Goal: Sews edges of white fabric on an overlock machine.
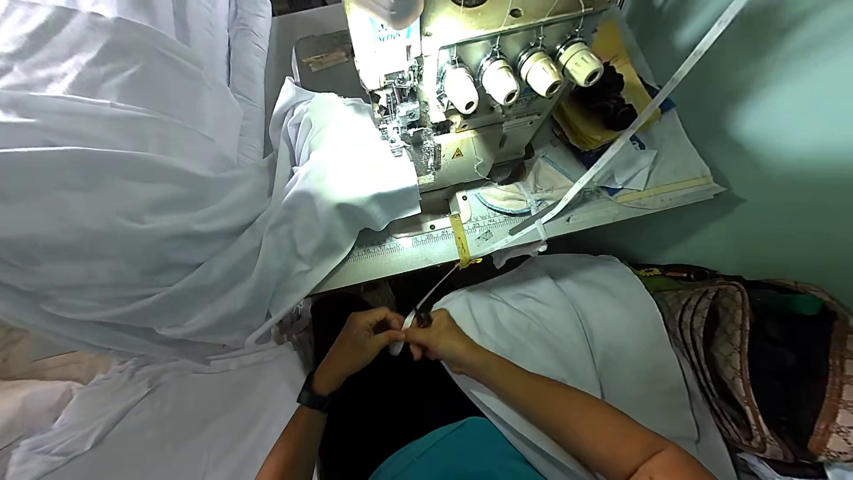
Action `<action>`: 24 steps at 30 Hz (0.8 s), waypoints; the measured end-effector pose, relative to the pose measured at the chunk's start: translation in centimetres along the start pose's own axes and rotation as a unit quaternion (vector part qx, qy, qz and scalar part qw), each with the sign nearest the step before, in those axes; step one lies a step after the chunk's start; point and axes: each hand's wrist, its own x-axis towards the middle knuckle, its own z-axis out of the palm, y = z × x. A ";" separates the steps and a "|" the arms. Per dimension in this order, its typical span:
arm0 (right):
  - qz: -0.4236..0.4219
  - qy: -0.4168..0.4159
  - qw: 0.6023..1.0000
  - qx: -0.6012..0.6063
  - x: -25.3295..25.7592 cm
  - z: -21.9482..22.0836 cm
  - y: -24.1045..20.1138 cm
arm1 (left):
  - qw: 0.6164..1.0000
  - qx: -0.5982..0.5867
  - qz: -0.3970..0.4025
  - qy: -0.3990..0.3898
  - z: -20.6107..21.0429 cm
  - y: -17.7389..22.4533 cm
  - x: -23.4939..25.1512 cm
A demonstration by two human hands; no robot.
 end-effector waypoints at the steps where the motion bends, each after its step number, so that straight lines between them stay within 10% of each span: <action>1: 0.020 -0.017 1.000 -0.015 0.3 0.3 0.3 | 0.999 -0.007 -0.032 -0.002 -0.3 -0.3 -0.8; 7: 0.071 -0.087 0.991 -0.072 1.1 2.8 0.7 | 0.989 -0.073 -0.121 0.047 -1.2 -1.2 -4.6; 12: -0.073 0.008 0.997 0.003 0.2 2.7 -2.2 | 0.989 -0.103 -0.058 0.094 -1.2 1.0 -3.2; 24: -0.206 0.189 0.948 0.153 0.8 -2.2 -6.5 | 0.995 -0.078 0.022 -0.057 -4.2 6.1 3.6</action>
